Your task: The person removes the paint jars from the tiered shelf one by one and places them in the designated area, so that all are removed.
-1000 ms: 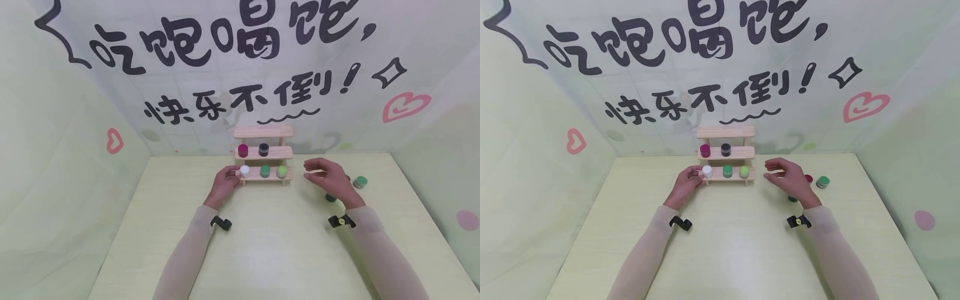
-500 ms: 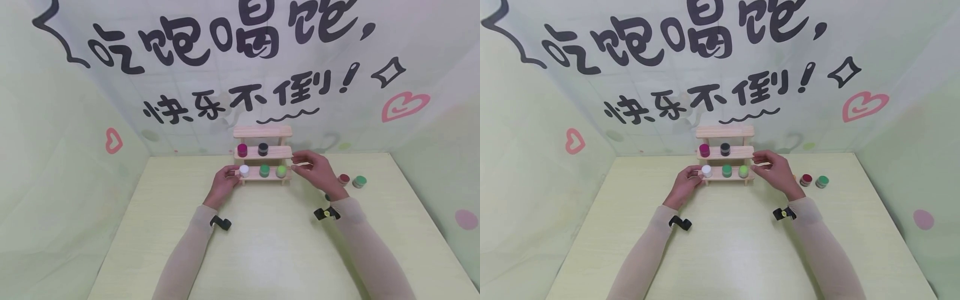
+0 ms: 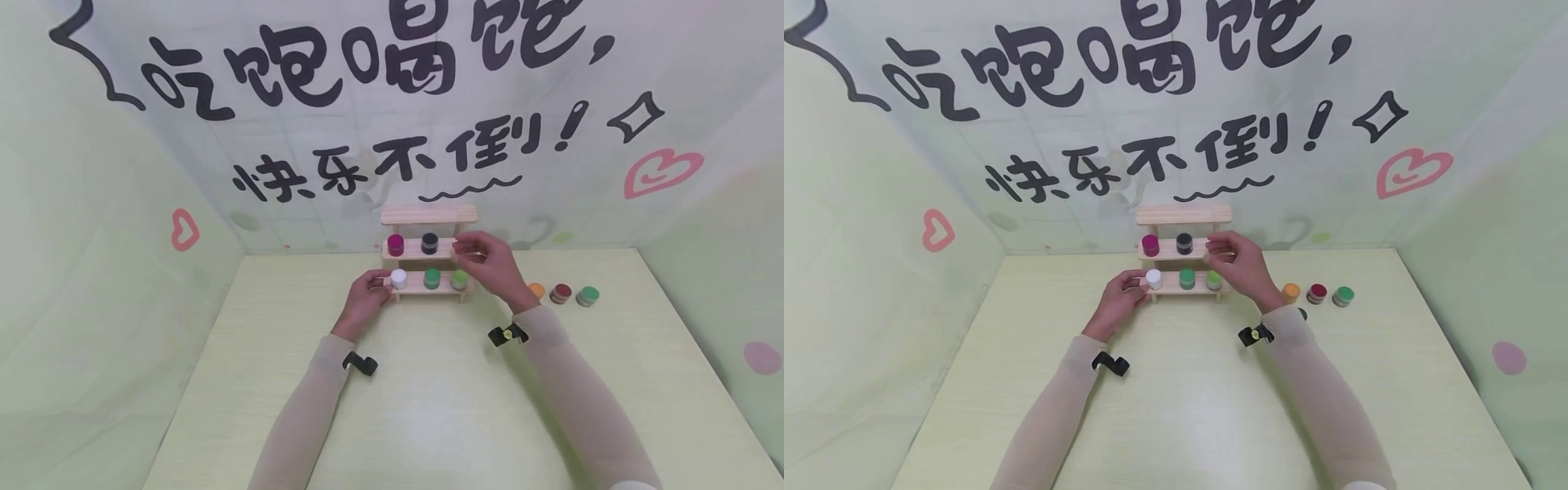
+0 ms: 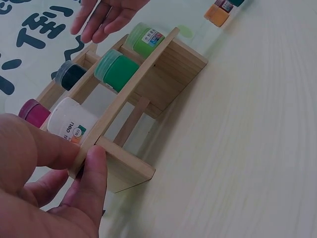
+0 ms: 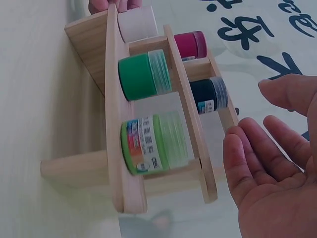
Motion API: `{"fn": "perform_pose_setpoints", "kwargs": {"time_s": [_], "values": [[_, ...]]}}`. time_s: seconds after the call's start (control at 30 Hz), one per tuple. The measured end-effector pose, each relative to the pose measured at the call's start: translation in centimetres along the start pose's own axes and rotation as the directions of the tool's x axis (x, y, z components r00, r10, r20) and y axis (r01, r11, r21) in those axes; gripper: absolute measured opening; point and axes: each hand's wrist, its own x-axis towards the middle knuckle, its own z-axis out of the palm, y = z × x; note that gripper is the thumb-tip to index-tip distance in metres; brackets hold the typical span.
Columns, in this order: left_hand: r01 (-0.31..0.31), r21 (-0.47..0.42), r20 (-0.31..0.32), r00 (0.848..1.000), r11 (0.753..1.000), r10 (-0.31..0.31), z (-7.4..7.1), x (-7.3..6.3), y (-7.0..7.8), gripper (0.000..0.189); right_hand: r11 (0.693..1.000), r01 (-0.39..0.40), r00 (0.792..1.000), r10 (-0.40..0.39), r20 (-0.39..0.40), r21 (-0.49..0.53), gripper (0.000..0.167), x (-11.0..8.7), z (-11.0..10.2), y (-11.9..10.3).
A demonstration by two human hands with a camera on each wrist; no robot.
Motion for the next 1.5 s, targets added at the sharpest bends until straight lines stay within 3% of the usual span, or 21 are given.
{"fn": "perform_pose_setpoints", "kwargs": {"time_s": [0.37, 0.73, 1.07, 1.5], "values": [[0.008, -0.011, 0.005, 1.000, 1.000, -0.008, -0.1, 0.3, -0.2, 0.037, 0.999, -0.013, 1.000, 0.014, 0.003, -0.040, 0.040, 2.2, 2.4, -0.7], [-0.003, -0.032, 0.003, 1.000, 0.999, 0.003, 0.1, 0.1, -0.1, 0.036, 0.998, -0.041, 0.999, 0.041, -0.001, -0.037, 0.049, 3.7, 3.6, -0.2], [-0.001, -0.031, -0.002, 1.000, 1.000, 0.001, 0.0, 0.1, -0.2, 0.038, 0.983, -0.129, 0.990, 0.135, 0.039, -0.128, 0.056, 4.2, 4.0, -0.5], [-0.006, -0.039, -0.007, 1.000, 0.999, 0.006, 0.1, 0.1, -0.3, 0.038, 0.973, -0.191, 0.980, 0.197, 0.040, -0.127, 0.050, 4.4, 4.0, -1.0]]}}
